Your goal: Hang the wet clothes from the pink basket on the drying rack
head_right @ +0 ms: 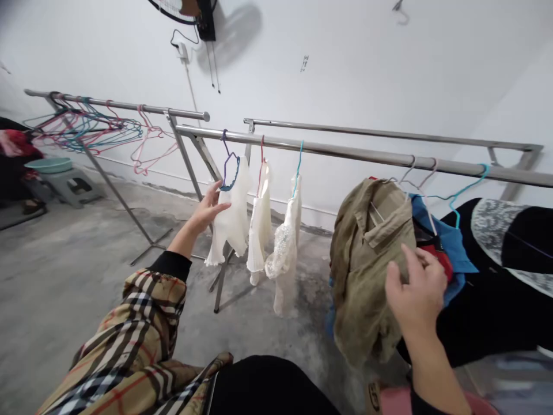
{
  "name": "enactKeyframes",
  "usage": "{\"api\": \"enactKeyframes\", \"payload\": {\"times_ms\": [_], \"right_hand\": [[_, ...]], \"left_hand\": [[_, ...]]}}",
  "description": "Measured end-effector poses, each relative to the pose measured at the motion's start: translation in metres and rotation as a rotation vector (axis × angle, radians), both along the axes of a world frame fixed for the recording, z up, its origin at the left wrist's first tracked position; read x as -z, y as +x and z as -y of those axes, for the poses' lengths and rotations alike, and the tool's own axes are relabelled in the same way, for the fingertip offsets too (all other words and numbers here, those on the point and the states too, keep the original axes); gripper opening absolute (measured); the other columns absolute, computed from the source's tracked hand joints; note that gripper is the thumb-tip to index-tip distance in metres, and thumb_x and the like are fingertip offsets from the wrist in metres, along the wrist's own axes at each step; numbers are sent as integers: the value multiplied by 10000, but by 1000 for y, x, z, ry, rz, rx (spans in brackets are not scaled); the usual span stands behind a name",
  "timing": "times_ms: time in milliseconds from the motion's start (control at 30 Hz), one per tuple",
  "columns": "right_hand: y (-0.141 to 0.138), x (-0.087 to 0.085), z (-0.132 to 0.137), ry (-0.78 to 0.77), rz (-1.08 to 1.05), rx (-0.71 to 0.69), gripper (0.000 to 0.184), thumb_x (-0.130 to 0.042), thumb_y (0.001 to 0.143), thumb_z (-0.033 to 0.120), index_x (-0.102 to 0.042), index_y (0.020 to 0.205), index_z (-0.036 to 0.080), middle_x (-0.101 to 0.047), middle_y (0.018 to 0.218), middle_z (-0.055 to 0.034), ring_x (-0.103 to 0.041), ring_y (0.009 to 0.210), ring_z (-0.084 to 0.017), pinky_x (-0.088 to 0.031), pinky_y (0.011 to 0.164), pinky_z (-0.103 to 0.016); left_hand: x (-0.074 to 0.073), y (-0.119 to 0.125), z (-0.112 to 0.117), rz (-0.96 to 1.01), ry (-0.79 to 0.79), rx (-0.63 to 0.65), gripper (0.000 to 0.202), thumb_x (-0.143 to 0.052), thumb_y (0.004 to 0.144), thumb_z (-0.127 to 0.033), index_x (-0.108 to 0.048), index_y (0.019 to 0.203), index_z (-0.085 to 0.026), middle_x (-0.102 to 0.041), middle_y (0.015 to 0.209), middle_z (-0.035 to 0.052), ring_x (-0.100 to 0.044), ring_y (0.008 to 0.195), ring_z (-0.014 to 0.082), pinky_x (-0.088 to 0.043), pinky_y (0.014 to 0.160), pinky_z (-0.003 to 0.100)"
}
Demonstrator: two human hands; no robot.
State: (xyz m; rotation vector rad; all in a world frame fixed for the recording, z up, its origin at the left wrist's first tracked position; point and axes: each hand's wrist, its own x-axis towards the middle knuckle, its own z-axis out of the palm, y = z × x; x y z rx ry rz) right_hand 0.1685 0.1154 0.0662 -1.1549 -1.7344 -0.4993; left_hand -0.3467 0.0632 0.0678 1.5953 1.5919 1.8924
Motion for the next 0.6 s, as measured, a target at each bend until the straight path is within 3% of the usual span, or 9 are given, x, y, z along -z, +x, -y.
{"api": "enactKeyframes", "payload": {"times_ms": [67,133,267,400,533,600], "right_hand": [[-14,6,16,-28,-34,-46,480,-509,859,416,-667,1184,101,-589,1230,-206,-568,1124,-324,-442,988,-496],[-31,11,33,-69,-80,-90,408,-509,876,391,-662,1168,152,-563,1276,-178,-547,1165,-304,-440,1002,-501],[-61,27,60,-130,-129,-249,297,-530,883,334,-677,1094,184,-555,1267,-160,-564,1136,-279,-472,979,-487],[-80,59,75,-226,-108,-445,244,-526,898,248,-675,1088,211,-566,1249,-138,-588,1108,-258,-519,917,-448],[-90,96,89,-384,-93,-579,251,-513,910,217,-676,1100,225,-590,1224,-123,-632,1057,-232,-553,862,-389],[-95,110,98,-452,-99,-610,251,-509,912,222,-686,1090,227,-606,1203,-118,-639,1052,-228,-553,875,-380]], "left_hand": [[3,3,-2,62,-64,74,778,-783,671,-404,-450,1324,-142,-656,1042,109,-635,936,223,-509,859,382],[7,7,-1,121,-134,50,668,-761,674,-439,-505,1202,-119,-650,878,55,-611,766,170,-508,721,306],[12,13,12,101,-215,-176,424,-703,702,-521,-564,839,-144,-539,657,-27,-472,594,103,-387,557,210],[13,23,37,-65,-213,-413,398,-701,699,-530,-512,685,-180,-422,565,-63,-376,549,89,-309,528,206],[15,34,66,-297,-69,-705,405,-698,714,-476,-430,589,-199,-348,520,-68,-324,517,88,-288,530,221],[19,36,77,-382,51,-768,405,-692,728,-453,-417,565,-205,-367,511,-58,-347,508,94,-303,530,224]]}}
